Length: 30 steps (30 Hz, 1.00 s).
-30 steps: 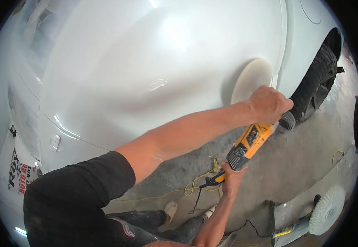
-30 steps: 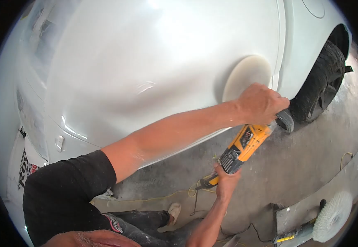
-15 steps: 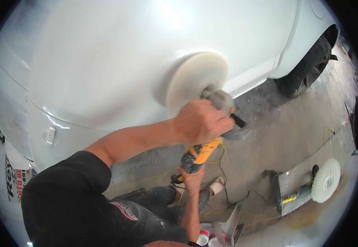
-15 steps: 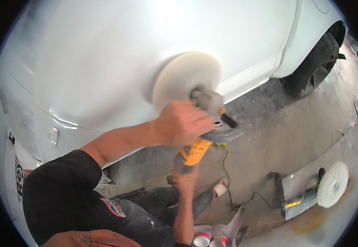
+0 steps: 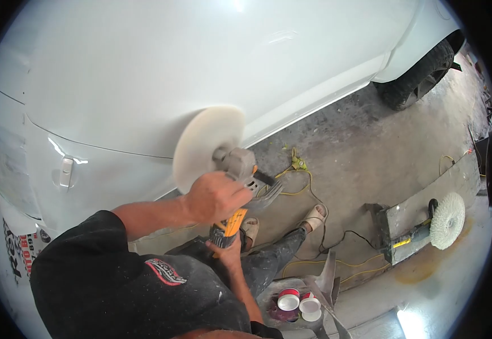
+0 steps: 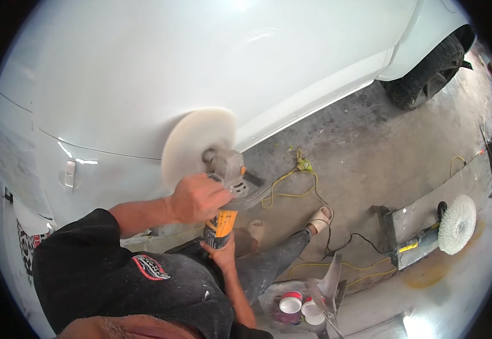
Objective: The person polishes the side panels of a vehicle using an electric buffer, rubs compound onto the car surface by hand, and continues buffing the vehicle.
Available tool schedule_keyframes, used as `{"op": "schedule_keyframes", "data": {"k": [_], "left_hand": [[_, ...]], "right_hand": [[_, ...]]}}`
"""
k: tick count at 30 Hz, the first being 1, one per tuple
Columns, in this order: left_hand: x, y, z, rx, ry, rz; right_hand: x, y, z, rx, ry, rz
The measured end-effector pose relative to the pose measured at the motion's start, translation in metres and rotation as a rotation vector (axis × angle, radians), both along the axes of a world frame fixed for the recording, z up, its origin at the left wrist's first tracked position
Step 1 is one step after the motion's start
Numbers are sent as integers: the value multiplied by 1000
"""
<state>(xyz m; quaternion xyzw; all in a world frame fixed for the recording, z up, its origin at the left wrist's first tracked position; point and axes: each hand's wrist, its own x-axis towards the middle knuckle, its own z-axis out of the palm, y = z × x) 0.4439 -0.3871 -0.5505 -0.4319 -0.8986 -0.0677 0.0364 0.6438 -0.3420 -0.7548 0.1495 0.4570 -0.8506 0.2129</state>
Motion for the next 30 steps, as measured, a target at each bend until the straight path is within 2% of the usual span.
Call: {"op": "schedule_keyframes", "data": {"k": [7, 10, 16, 20, 23, 28, 30], "left_hand": [[-100, 119, -40, 26, 16, -36], [-155, 187, -48, 33, 15, -52], [-268, 319, -63, -72, 19, -74], [-319, 385, -56, -86, -3, -75], [-336, 414, -42, -60, 36, -76], [-351, 435, -12, -7, 121, -81], [-348, 430, 3, 78, 179, -123]], "right_hand": [[-78, 104, -46, 14, -65, -32], [-138, 176, -37, 43, -24, -33], [-243, 283, -28, -2, -14, -225], [-298, 335, -27, -39, 6, -302], [-328, 359, -31, 61, 64, -395], [-355, 387, -10, 67, 95, -358], [-357, 389, -6, 184, 164, -400]]}}
